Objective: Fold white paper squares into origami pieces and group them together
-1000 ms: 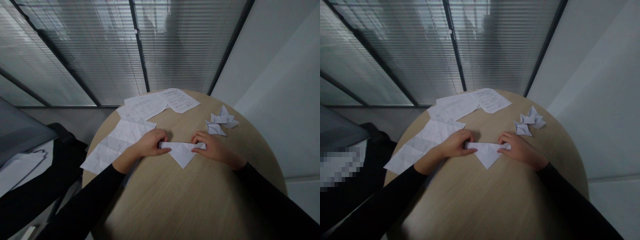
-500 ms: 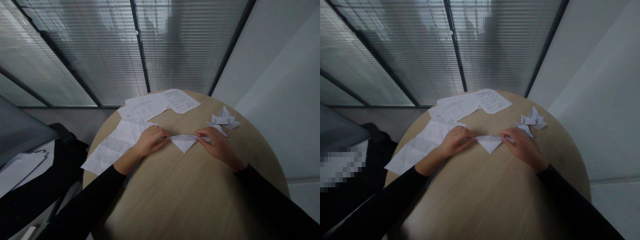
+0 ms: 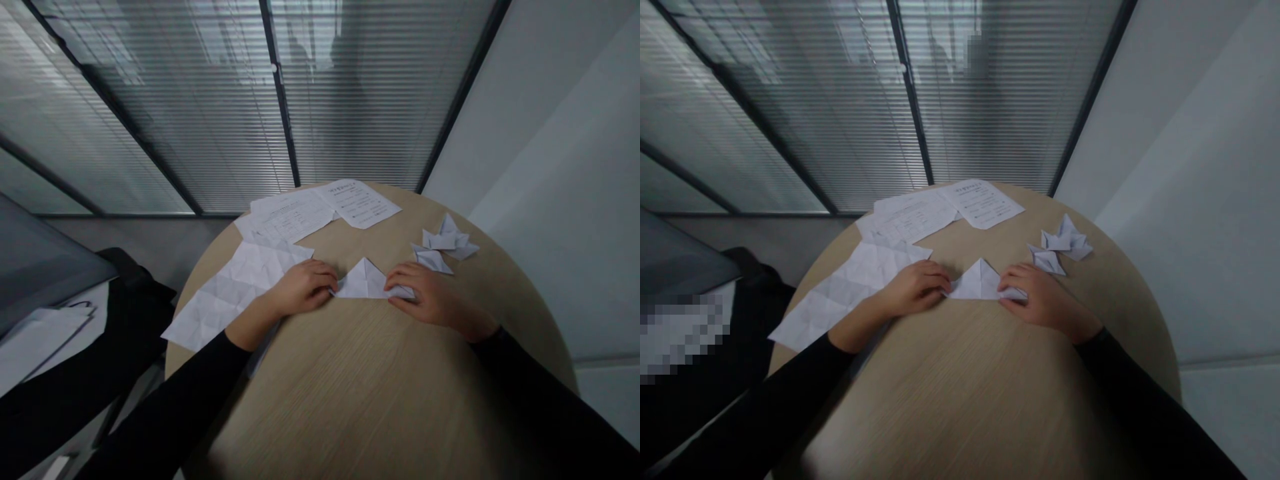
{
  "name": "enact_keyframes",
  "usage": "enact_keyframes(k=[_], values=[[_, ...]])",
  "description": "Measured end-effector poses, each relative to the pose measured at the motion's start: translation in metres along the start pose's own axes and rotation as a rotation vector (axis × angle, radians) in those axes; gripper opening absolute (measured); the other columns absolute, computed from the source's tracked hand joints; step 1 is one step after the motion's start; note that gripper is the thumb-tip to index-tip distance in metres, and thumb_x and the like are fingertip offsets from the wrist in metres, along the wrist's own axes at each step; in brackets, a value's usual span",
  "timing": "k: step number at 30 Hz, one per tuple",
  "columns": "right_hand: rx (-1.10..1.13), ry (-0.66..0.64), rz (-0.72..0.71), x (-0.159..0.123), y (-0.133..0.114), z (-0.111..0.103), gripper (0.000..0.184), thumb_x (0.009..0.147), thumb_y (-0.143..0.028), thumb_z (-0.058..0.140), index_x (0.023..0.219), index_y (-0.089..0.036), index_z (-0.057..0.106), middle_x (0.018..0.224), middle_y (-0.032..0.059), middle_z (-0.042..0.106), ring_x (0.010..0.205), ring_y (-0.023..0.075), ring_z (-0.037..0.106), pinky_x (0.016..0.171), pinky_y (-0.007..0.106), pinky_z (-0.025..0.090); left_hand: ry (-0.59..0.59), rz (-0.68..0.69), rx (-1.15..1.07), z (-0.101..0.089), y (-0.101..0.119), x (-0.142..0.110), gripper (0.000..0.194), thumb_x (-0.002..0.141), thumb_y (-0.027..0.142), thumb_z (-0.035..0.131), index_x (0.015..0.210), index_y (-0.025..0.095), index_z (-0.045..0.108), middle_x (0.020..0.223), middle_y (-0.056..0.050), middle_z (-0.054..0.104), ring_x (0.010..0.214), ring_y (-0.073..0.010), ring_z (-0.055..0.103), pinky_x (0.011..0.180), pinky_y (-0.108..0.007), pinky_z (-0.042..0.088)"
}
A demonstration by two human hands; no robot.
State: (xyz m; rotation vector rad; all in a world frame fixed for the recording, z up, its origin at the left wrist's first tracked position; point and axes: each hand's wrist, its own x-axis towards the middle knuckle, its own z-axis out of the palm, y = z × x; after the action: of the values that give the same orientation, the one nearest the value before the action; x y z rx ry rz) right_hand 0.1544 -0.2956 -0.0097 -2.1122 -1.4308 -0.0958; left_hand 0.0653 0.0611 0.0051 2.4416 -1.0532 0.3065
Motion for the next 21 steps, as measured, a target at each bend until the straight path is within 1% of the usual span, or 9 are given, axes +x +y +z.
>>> enact_keyframes(k=[4,7,8,10,12,15,17,20,21], values=[[-0.042,0.025,0.054,0.0,0.003,0.004,0.008,0.105,-0.022,0.072,0.108,-0.029,0.077,0.112,0.0079,0.079,0.109,0.0314,0.075,0.096,0.05,0.06,0.017,-0.022,-0.022,-0.002,0.002,0.0,0.028,0.11,0.023,0.05,0.104,0.023,0.078,0.111,-0.007,0.083,0.102,-0.0245,0.077,0.097,-0.044,0.058],[-0.116,0.034,0.118,0.0,0.005,0.007,0.01,0.102,-0.026,0.077,0.112,-0.028,0.076,0.115,0.0091,0.079,0.11,0.0332,0.075,0.095,0.051,0.061,0.045,-0.11,0.068,0.001,0.006,0.0,0.019,0.107,0.036,0.062,0.106,0.022,0.076,0.107,-0.008,0.08,0.102,-0.0268,0.076,0.096,-0.046,0.058],[-0.143,0.036,0.136,0.0,0.006,0.007,0.013,0.102,-0.028,0.08,0.114,-0.028,0.076,0.116,0.0095,0.079,0.111,0.034,0.076,0.096,0.051,0.061,0.052,-0.144,0.098,0.002,0.007,0.001,0.022,0.106,0.042,0.067,0.109,0.022,0.075,0.107,-0.008,0.079,0.103,-0.0281,0.075,0.096,-0.046,0.058],[-0.189,0.043,0.168,-0.001,0.006,0.008,0.019,0.101,-0.035,0.084,0.115,-0.027,0.074,0.117,0.0098,0.079,0.111,0.0348,0.076,0.096,0.052,0.061,0.058,-0.196,0.139,0.004,0.008,0.001,0.036,0.103,0.055,0.074,0.114,0.021,0.074,0.108,-0.01,0.077,0.103,-0.0301,0.074,0.093,-0.047,0.058],[-0.219,0.055,0.2,-0.002,0.005,0.008,0.024,0.099,-0.039,0.087,0.114,-0.027,0.073,0.116,0.0092,0.079,0.108,0.0345,0.077,0.093,0.051,0.061,0.059,-0.226,0.156,0.006,0.007,0.001,0.043,0.103,0.062,0.075,0.114,0.021,0.073,0.109,-0.012,0.076,0.102,-0.0306,0.072,0.091,-0.046,0.058],[-0.241,0.072,0.254,-0.003,0.005,0.01,0.028,0.096,-0.04,0.09,0.109,-0.026,0.07,0.11,0.0083,0.079,0.102,0.0335,0.077,0.088,0.048,0.06,0.051,-0.231,0.146,0.007,0.005,0.001,0.048,0.103,0.068,0.075,0.111,0.021,0.071,0.108,-0.011,0.075,0.1,-0.0294,0.07,0.088,-0.044,0.056],[-0.242,0.079,0.266,-0.004,0.007,0.012,0.027,0.095,-0.039,0.09,0.107,-0.026,0.069,0.107,0.008,0.079,0.1,0.0331,0.077,0.086,0.048,0.059,0.041,-0.217,0.126,0.007,0.004,0.0,0.049,0.106,0.07,0.071,0.111,0.021,0.071,0.108,-0.01,0.075,0.1,-0.0286,0.07,0.088,-0.044,0.055],[-0.234,0.087,0.258,-0.004,0.011,0.015,0.024,0.096,-0.038,0.088,0.106,-0.026,0.069,0.106,0.0082,0.078,0.098,0.0324,0.076,0.085,0.047,0.059,0.035,-0.209,0.114,0.007,0.002,0.0,0.041,0.116,0.059,0.06,0.111,0.021,0.072,0.109,-0.01,0.074,0.102,-0.0275,0.07,0.089,-0.043,0.055],[-0.227,0.086,0.253,-0.004,0.012,0.016,0.023,0.097,-0.038,0.087,0.106,-0.026,0.069,0.107,0.0083,0.078,0.098,0.0323,0.076,0.085,0.047,0.059,0.037,-0.214,0.12,0.007,0.001,0.0,0.039,0.116,0.056,0.059,0.111,0.021,0.073,0.109,-0.011,0.074,0.102,-0.0274,0.07,0.089,-0.043,0.055]])
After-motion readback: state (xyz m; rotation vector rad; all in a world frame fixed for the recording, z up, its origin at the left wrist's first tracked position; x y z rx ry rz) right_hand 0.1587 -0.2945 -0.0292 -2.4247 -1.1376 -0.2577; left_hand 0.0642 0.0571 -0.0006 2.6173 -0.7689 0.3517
